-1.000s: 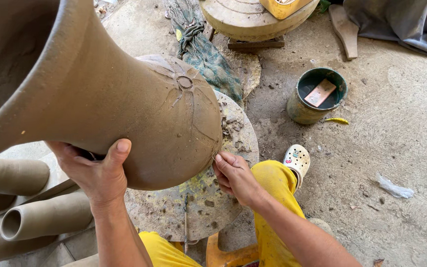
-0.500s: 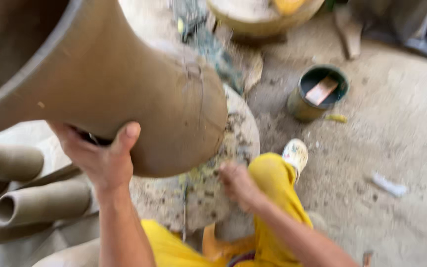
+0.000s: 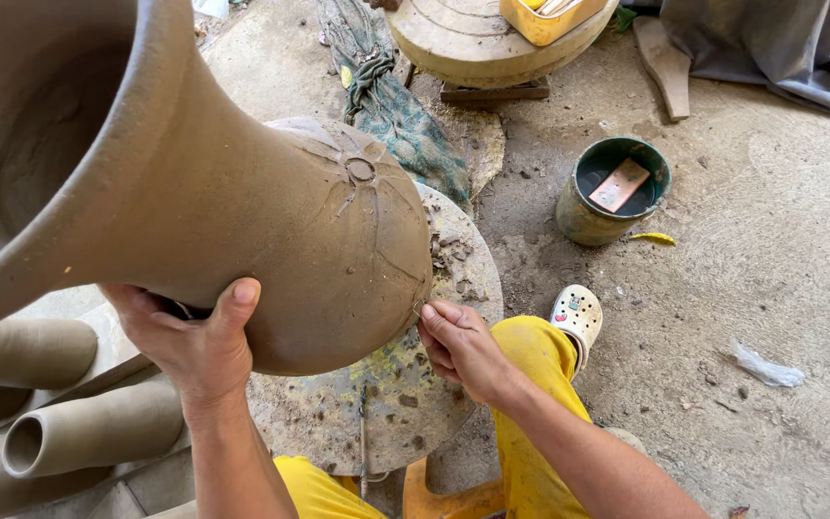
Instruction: The person carves decorative floral patterns into the surface of a clay vase using a wire loop tool, while holding the vase with one hand and rotating it on a turntable.
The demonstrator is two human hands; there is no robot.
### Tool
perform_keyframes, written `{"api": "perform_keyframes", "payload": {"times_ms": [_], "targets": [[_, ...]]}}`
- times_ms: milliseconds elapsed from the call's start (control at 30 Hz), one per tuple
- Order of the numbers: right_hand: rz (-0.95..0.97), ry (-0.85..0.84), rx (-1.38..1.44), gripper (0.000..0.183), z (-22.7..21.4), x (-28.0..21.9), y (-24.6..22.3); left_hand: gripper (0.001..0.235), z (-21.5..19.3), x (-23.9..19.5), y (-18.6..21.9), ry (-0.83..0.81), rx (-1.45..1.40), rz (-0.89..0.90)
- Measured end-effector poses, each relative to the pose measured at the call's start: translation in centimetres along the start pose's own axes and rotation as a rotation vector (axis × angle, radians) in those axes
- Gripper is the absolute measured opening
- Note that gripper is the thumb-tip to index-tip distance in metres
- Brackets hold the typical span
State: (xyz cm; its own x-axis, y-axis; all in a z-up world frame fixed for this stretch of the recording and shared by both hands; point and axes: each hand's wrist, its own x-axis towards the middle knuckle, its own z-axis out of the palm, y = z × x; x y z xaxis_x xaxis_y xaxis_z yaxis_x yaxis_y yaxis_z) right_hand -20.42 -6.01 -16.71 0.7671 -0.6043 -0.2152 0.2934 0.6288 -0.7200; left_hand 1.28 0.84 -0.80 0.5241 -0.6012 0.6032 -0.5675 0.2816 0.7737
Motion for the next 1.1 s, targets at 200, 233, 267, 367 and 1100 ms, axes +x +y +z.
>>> {"api": "perform_keyframes", "payload": {"times_ms": [200, 233, 267, 367, 1100], "targets": [[0.06, 0.026, -0.034, 0.038, -0.8, 0.9, 0.7, 0.112, 0.0, 0.2, 0.4, 0.001, 0.028, -0.005], [0.07, 0.02, -0.04, 0.04, -1.0, 1.1, 0.8, 0.113, -0.1, 0.2, 0.5, 0.013, 0.018, -0.003], [0.084, 0.027, -0.049, 0.04, -1.1, 1.5, 0.9, 0.113, -0.2, 0.3, 0.6, 0.018, 0.006, -0.002], [0.133, 0.063, -0.098, 0.039, -1.5, 1.9, 1.6, 0.112, 0.3, 0.2, 0.6, 0.027, -0.024, -0.016], [-0.014, 0.028, -0.015, 0.037, 0.2, -0.1, 0.3, 0.113, -0.1, 0.0, -0.2, -0.008, 0.007, 0.002]]}}
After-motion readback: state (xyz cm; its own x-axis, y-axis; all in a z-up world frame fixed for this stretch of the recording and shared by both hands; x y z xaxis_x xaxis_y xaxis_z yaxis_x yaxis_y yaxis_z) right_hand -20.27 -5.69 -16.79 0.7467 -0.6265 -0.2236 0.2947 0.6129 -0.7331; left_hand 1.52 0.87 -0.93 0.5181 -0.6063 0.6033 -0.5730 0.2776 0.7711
